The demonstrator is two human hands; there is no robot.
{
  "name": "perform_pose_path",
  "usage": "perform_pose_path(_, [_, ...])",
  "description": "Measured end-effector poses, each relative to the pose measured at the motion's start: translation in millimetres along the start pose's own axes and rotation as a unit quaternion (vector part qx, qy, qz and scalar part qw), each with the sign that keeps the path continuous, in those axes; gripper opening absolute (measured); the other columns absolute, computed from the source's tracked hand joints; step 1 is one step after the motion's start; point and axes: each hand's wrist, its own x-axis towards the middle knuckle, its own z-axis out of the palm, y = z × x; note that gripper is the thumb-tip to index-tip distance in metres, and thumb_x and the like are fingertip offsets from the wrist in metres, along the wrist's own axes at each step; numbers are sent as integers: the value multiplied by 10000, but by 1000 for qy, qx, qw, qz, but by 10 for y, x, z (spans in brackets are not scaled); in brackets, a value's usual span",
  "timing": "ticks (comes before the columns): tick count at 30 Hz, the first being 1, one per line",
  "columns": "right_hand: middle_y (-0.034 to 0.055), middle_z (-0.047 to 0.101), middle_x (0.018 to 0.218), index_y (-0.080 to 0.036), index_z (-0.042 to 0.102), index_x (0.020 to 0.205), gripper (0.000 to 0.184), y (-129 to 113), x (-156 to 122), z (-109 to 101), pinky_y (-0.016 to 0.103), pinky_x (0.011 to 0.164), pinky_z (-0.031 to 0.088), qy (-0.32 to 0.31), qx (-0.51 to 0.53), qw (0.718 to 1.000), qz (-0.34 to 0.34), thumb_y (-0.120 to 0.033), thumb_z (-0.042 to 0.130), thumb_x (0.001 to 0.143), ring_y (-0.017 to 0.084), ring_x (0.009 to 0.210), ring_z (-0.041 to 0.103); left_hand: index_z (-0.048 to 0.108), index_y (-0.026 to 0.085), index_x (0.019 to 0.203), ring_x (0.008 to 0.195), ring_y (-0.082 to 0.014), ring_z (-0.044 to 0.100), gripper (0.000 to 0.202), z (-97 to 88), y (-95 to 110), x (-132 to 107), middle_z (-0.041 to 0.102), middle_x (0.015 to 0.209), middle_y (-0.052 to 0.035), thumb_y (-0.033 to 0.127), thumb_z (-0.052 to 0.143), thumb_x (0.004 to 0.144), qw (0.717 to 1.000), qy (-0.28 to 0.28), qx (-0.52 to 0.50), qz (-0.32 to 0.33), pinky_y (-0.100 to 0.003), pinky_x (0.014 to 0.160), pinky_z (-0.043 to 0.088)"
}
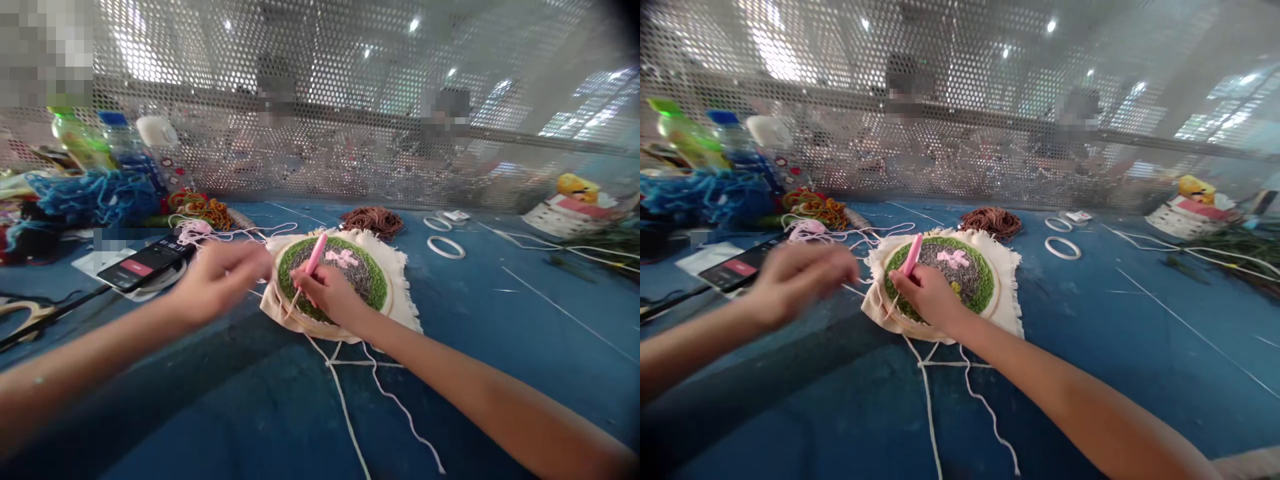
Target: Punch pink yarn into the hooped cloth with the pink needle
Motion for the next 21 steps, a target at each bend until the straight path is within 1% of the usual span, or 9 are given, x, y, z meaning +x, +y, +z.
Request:
perform_pose_path(2, [-39,415,544,-185,482,693,350,-2,-13,-5,256,477,275,2,0,1000,-5,-462,467,906,94,495,378,541,190,706,476,-122,482,331,283,37,-42,523,507,14,414,353,860,993,-99,31,-63,-245,479,318])
perform_pose_path(4, [-39,423,546,-182,506,718,330,-11,-28,-7,256,489,285,9,-3,1000,-9,-444,460,914,97,504,392,541,193,681,440,-139,527,285,442,12,-34,550,451,9,359,383,850,975,-177,61,-122,-253,479,344])
perform_pose_path(6, [-44,416,533,-180,521,736,323,-18,-38,-7,257,484,276,14,-3,1000,-10,-440,459,916,96,493,385,559,196,718,402,-150,532,269,460,-63,6,575,435,-1,349,383,853,965,-200,73,-153,-260,460,351])
perform_pose_path(9, [-49,405,517,-178,526,732,331,-12,-35,-5,260,478,265,16,4,1000,-10,-446,463,917,94,479,373,572,192,768,378,-158,529,295,340,-184,77,607,450,-13,360,353,871,963,-193,81,-170,-261,439,353])
perform_pose_path(11, [-51,399,511,-179,524,737,338,-2,-29,-6,261,476,262,19,9,1000,-9,-455,455,920,94,474,371,573,186,783,433,-168,567,316,244,-230,102,623,474,-17,383,346,881,961,-189,101,-173,-257,466,366])
perform_pose_path(14, [-50,409,518,-181,515,740,340,10,-26,-7,260,475,263,20,13,1000,-7,-462,453,921,92,476,379,585,184,929,559,-186,620,343,151,-238,71,672,613,-28,461,391,874,967,-159,139,-141,-258,514,379])
perform_pose_path(17, [-50,411,519,-182,517,740,334,7,-33,-4,259,466,260,16,15,1000,-6,-456,458,920,91,471,380,539,223,1118,654,-191,637,401,174,-213,-38,694,807,-34,513,447,857,974,-165,147,-50,-254,535,380])
perform_pose_path(19, [-53,406,515,-182,521,751,324,0,-38,-1,258,462,263,13,19,1000,-6,-448,453,924,91,466,379,538,223,1117,653,-205,635,412,259,-201,-117,691,812,-46,532,439,863,966,-186,180,3,-261,522,366])
perform_pose_path(21, [-52,408,514,-181,522,749,321,-9,-38,-1,256,460,271,10,23,1000,-6,-438,448,927,91,465,383,566,208,1052,625,-216,631,358,361,-205,-165,689,773,-63,477,384,901,953,-186,236,31,-272,514,351])
